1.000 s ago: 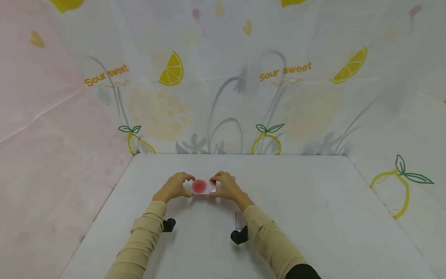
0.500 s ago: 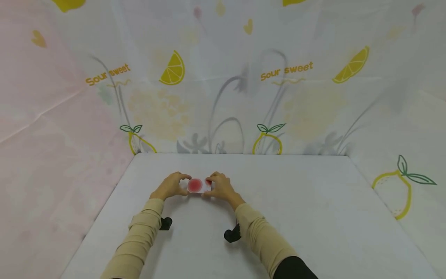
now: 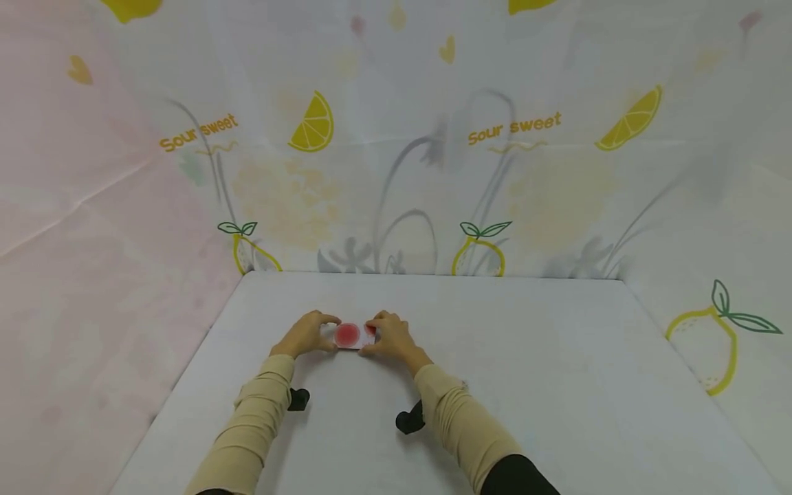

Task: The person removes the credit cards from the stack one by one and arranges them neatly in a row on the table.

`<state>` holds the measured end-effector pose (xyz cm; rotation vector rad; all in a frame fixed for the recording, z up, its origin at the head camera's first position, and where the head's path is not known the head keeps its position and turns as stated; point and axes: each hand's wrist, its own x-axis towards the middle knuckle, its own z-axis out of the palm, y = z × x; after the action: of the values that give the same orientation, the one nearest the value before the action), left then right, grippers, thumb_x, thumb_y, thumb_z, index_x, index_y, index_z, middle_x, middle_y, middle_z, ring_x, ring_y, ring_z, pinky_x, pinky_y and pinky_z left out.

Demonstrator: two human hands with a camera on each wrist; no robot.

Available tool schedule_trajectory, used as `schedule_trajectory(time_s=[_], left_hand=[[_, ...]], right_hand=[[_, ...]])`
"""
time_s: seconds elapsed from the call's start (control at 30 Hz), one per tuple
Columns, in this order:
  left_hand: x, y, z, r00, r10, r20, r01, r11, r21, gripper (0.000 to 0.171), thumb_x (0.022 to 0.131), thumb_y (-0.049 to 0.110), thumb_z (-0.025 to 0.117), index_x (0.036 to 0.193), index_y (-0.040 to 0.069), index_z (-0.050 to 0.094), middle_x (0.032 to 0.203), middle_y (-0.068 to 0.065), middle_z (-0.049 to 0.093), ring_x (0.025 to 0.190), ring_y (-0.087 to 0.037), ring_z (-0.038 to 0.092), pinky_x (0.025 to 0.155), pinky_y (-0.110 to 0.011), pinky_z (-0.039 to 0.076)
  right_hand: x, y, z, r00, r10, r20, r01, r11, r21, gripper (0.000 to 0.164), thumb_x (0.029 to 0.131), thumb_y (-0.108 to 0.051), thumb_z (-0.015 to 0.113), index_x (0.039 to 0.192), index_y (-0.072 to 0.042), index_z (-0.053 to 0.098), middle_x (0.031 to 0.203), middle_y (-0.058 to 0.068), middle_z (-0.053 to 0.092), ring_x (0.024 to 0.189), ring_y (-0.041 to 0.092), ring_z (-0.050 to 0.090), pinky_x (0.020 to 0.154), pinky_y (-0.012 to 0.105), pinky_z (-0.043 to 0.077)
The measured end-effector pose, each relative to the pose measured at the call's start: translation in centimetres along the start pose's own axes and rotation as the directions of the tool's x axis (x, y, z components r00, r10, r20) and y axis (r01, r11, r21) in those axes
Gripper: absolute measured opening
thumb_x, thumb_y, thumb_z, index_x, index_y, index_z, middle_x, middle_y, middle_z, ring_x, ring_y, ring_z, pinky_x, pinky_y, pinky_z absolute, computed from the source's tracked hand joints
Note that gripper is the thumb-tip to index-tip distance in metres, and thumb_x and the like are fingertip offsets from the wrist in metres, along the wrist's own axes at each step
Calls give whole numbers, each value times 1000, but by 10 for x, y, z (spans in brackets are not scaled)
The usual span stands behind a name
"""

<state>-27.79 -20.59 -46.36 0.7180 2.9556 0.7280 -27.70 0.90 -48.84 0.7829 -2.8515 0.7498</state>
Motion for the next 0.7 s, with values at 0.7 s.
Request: schedule_trajectory(time_s=[0.7], left_hand=[[-4,0,11,993,-120,10,119,992,45,49,57,21,81,103,10,67,99,-19,50,92,-34,47,79,-48,41]], right_hand=[[-4,1,3,997,44,57,-43,999,-23,58,64,-49,73,111,-16,63,105,2,52,96,22,46,77,40,33]])
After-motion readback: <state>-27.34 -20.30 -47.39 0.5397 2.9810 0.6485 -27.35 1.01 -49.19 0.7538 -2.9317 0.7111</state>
